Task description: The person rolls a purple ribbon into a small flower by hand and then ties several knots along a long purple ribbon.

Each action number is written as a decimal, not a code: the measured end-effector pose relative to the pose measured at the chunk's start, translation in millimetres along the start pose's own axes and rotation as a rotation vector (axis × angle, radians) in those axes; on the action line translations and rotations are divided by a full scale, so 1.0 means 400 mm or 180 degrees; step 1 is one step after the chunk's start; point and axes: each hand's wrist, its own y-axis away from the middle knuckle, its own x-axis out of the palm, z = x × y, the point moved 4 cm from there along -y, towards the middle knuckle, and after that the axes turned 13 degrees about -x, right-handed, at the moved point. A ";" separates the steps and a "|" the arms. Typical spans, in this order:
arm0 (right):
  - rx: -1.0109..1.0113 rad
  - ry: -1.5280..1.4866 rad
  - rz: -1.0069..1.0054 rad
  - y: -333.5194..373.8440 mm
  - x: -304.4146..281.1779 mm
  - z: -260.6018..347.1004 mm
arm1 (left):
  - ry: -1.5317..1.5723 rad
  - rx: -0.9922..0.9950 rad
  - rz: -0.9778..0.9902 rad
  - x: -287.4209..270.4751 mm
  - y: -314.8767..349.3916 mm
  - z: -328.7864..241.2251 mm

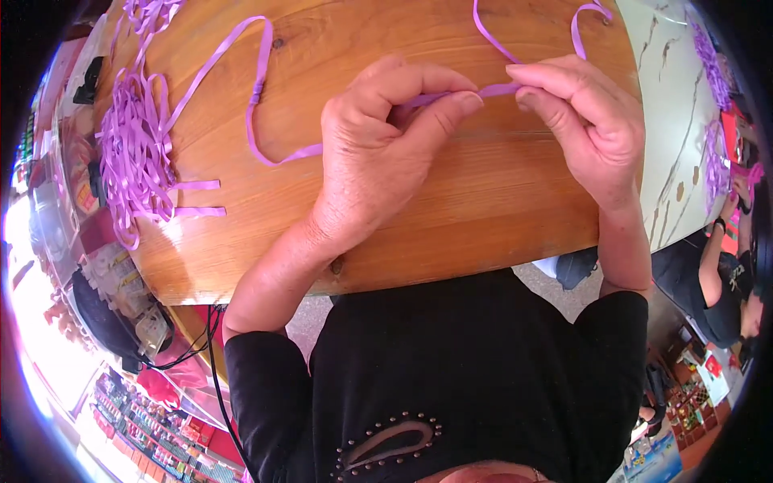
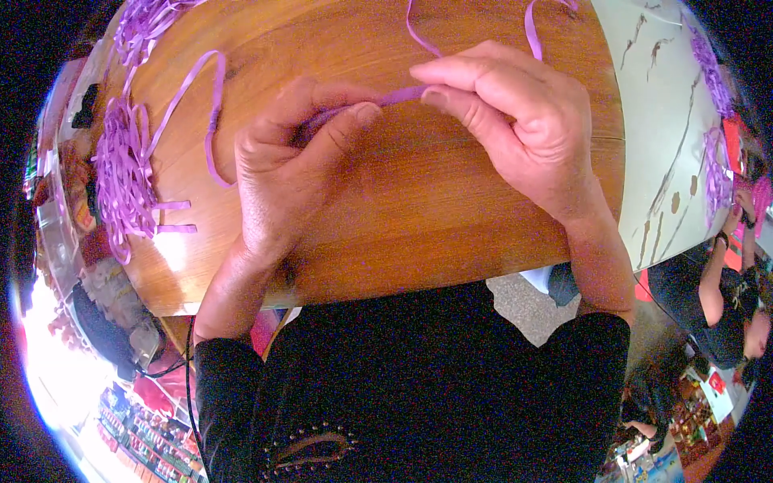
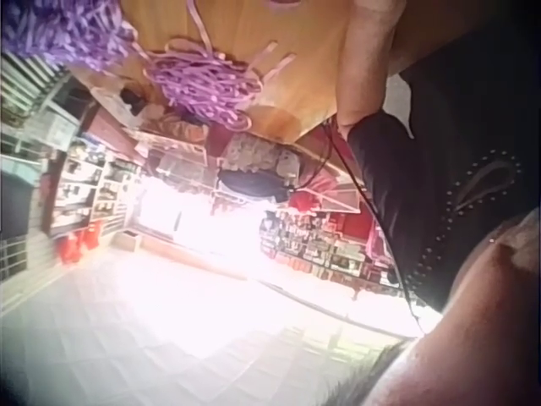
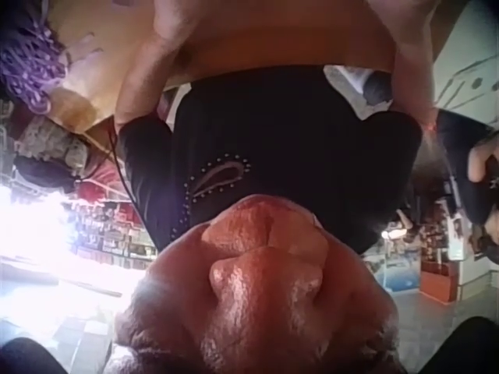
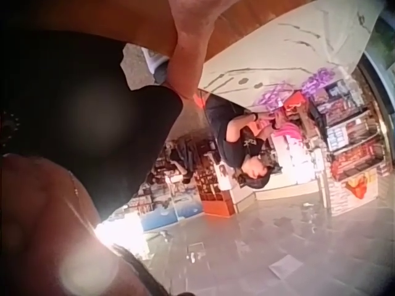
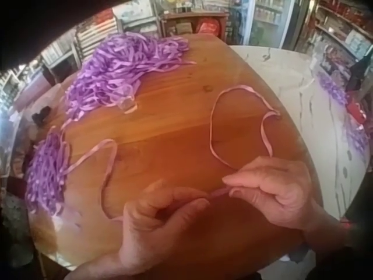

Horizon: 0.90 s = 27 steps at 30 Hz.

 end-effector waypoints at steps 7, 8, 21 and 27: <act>-0.0343 0.0408 0.0204 0.014 0.024 0.002 | 0.0012 -0.0352 0.0023 -0.004 -0.003 -0.002; -0.0504 0.0555 0.0249 0.012 0.027 0.006 | 0.0060 -0.0468 0.0058 -0.004 -0.003 0.001; 0.1398 -0.3808 -0.0596 0.034 0.063 -0.021 | 0.1488 -0.0400 0.0408 0.020 -0.016 0.001; 0.1348 -0.3277 -0.0724 0.032 0.086 -0.023 | 0.1661 -0.0276 0.0258 0.034 0.002 0.028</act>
